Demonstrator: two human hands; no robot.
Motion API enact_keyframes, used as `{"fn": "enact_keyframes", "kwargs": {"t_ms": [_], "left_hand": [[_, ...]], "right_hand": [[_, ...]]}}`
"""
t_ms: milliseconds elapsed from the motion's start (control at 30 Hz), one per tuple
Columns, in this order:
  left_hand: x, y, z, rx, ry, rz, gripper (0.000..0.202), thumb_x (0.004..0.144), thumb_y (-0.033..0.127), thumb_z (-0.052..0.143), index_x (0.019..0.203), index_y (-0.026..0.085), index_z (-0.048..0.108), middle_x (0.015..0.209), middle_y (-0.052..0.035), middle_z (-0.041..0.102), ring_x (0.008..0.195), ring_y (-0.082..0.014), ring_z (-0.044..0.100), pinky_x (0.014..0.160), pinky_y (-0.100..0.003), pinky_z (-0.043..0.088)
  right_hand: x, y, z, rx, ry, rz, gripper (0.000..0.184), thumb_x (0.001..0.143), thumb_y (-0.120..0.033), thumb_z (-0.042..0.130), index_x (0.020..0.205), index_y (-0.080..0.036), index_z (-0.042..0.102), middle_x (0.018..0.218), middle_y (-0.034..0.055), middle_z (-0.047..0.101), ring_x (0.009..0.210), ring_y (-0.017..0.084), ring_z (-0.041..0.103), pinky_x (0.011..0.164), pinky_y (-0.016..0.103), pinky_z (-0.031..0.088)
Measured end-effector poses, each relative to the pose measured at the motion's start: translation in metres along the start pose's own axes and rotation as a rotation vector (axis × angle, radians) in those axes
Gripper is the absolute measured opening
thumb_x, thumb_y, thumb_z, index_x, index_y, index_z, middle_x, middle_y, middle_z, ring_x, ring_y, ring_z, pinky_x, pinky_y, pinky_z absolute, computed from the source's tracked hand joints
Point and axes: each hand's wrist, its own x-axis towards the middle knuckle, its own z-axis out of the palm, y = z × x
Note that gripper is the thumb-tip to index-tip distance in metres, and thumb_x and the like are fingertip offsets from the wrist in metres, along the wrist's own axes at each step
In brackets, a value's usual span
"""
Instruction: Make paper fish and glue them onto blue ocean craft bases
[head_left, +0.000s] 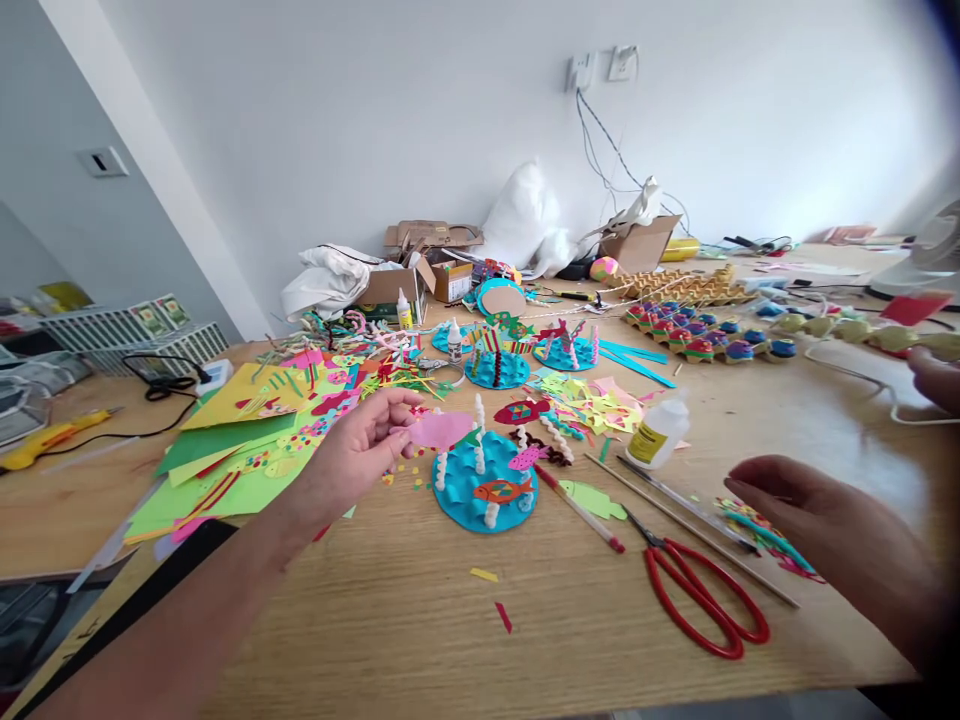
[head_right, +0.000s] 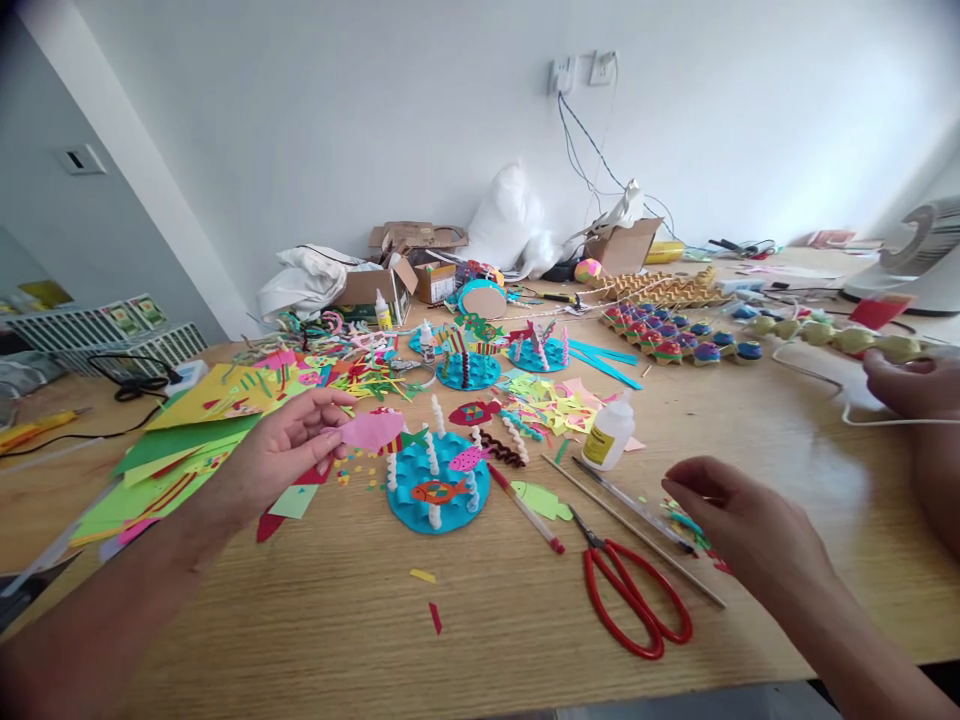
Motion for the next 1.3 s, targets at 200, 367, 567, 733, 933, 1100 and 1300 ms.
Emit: {"fn": "enact_keyframes", "kwargs": {"t_ms": [200, 367, 567, 733, 933, 1100, 1300], "left_hand": [[-0.003, 0.014, 0.021, -0.33, -0.256, 0.011, 0.028, 0.077, 0.017, 0.052, 0.105, 0.021, 0.047, 0.077, 0.0009, 0.051, 0.061, -0.0077, 0.053, 0.048, -0.016, 0.039], [-0.004, 0.027, 0.031, -0.451, -0.399, 0.05, 0.032, 0.079, 0.015, 0.052, 0.109, 0.022, 0.046, 0.076, 0.0013, 0.052, 0.059, -0.006, 0.052, 0.049, -0.015, 0.039], [-0.002, 0.045, 0.027, -0.5, -0.439, 0.058, 0.037, 0.078, 0.016, 0.055, 0.112, 0.025, 0.045, 0.082, 0.0006, 0.054, 0.061, -0.0068, 0.053, 0.05, -0.016, 0.04], [-0.001, 0.052, 0.026, -0.502, -0.491, 0.037, 0.041, 0.077, 0.016, 0.055, 0.115, 0.026, 0.044, 0.08, 0.0002, 0.055, 0.059, -0.0063, 0.05, 0.051, -0.017, 0.04], [0.004, 0.052, 0.03, -0.559, -0.527, 0.018, 0.045, 0.076, 0.017, 0.058, 0.117, 0.027, 0.041, 0.078, 0.001, 0.054, 0.059, -0.0064, 0.05, 0.051, -0.017, 0.039], [0.008, 0.048, 0.033, -0.602, -0.547, 0.018, 0.045, 0.076, 0.019, 0.059, 0.117, 0.027, 0.041, 0.077, 0.0015, 0.055, 0.059, -0.0063, 0.051, 0.05, -0.016, 0.038], [0.007, 0.052, 0.034, -0.558, -0.558, 0.02, 0.045, 0.076, 0.021, 0.061, 0.116, 0.026, 0.041, 0.074, 0.0018, 0.055, 0.058, -0.0068, 0.052, 0.051, -0.017, 0.039]], "right_hand": [[-0.016, -0.091, 0.007, 0.057, -0.063, -0.374, 0.01, 0.074, -0.035, 0.056, 0.073, -0.027, 0.061, 0.072, 0.0031, 0.064, 0.062, 0.02, 0.058, 0.053, 0.03, 0.045], [0.005, -0.154, 0.033, 0.292, -0.297, -0.514, 0.012, 0.078, -0.026, 0.056, 0.088, -0.024, 0.061, 0.083, 0.0023, 0.062, 0.075, 0.015, 0.057, 0.061, 0.026, 0.046], [0.023, -0.191, 0.045, 0.592, -0.506, -0.651, 0.015, 0.072, -0.015, 0.062, 0.085, -0.022, 0.064, 0.08, -0.001, 0.06, 0.073, 0.011, 0.055, 0.064, 0.023, 0.045], [0.028, -0.201, 0.039, 0.57, -0.553, -0.718, 0.003, 0.071, -0.017, 0.064, 0.071, -0.019, 0.066, 0.07, -0.001, 0.058, 0.066, 0.01, 0.053, 0.061, 0.024, 0.043], [0.029, -0.195, 0.037, 0.664, -0.582, -0.736, 0.007, 0.072, -0.019, 0.065, 0.078, -0.022, 0.066, 0.076, -0.001, 0.062, 0.071, 0.011, 0.056, 0.066, 0.025, 0.045], [0.027, -0.19, 0.037, 0.658, -0.567, -0.779, 0.007, 0.074, -0.022, 0.063, 0.079, -0.023, 0.068, 0.074, 0.0003, 0.062, 0.07, 0.012, 0.055, 0.068, 0.027, 0.045], [0.027, -0.191, 0.035, 0.655, -0.552, -0.774, 0.005, 0.073, -0.025, 0.065, 0.075, -0.023, 0.069, 0.069, -0.0003, 0.057, 0.069, 0.012, 0.053, 0.065, 0.027, 0.045]]}}
